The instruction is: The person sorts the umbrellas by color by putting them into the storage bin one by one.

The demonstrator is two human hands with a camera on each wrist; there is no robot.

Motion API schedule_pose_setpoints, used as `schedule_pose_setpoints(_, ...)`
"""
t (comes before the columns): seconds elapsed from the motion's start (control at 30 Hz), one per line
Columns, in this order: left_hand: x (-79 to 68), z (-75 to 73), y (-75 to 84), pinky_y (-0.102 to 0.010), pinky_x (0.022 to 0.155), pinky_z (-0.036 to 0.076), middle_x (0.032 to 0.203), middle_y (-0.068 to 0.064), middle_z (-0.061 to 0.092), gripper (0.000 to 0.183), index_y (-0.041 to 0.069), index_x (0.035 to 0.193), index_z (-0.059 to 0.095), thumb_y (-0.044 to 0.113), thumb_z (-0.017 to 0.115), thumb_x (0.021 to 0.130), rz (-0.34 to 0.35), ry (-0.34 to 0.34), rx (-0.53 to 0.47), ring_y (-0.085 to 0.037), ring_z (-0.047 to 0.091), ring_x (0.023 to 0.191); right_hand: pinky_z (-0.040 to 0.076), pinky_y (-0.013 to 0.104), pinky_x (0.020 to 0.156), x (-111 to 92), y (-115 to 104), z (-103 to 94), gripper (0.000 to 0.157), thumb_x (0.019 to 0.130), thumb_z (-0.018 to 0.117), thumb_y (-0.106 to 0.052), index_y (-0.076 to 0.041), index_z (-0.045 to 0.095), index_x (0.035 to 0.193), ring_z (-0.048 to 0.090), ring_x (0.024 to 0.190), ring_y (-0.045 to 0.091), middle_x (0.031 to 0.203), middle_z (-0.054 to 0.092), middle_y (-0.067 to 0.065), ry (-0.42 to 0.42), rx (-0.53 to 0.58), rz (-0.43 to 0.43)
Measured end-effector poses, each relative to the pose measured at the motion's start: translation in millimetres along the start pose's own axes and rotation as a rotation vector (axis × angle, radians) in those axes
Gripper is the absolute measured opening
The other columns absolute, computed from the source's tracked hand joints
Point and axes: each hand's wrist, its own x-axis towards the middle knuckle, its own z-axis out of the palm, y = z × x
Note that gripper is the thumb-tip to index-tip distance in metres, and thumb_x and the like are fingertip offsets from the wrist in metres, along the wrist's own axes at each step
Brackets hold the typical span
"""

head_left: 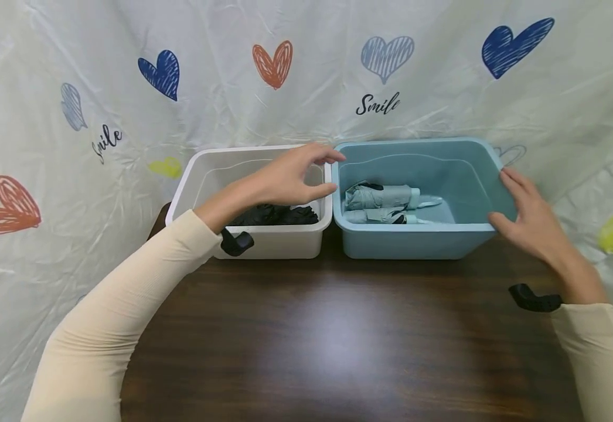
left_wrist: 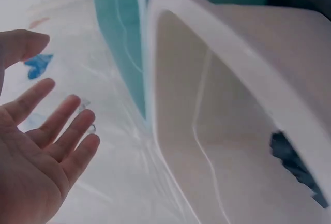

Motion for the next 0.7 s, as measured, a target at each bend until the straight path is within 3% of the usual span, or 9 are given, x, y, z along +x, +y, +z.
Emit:
schedule_pose_setpoints(0.13,-23.3,-1.4,-12.6,-0.043,0.122,0.042,0.153,-0.007,0.059,0.055,0.011,0.151,0.056,0.03,0.069,0.101,-0.032,0.047,0.003,-0.025,0.056,0.141,0.015,0.064,0.131,-0.6,-4.2,2.9,0.083,0.094,0.056,-0.02,0.003,0.023,0.166,0.02,0.159,0.055,0.174,0.02,0.029,-0.012,0.002,0.012)
schedule_pose_setpoints(0.4,-56.0,2.5,-25.1,-0.044,0.123,0.041,0.153,-0.003,0.059,0.054,0.016,0.151,0.056,0.032,0.069,0.1,-0.089,0.133,0.062,-0.023,0.053,0.145,0.015,0.061,0.131,-3.5,-6.8,7.2,0.082,0.093,0.056,-0.018,0.0,0.024,0.167,0.022,0.158,0.054,0.174,0.021,0.026,0.005,0.024,0.006)
schedule_pose_setpoints(0.57,-79.7,10.0,-26.7,-0.048,0.123,0.04,0.154,-0.003,0.058,0.054,0.017,0.151,0.057,0.034,0.069,0.101,-0.099,0.19,0.087,-0.024,0.051,0.146,0.018,0.07,0.128,-5.2,-11.9,5.3,0.079,0.095,0.054,-0.02,0.0,0.027,0.166,0.024,0.157,0.056,0.173,0.023,0.027,0.025,0.008,0.029)
schedule_pose_setpoints(0.7,-101.7,18.1,-29.4,-0.053,0.123,0.038,0.152,-0.005,0.059,0.053,0.017,0.15,0.058,0.033,0.069,0.101,-0.115,0.245,0.086,-0.028,0.051,0.146,0.028,0.079,0.112,-8.0,-21.3,2.2,0.076,0.097,0.053,-0.025,-0.002,0.031,0.165,0.034,0.147,0.06,0.17,0.03,0.027,0.074,-0.076,0.06)
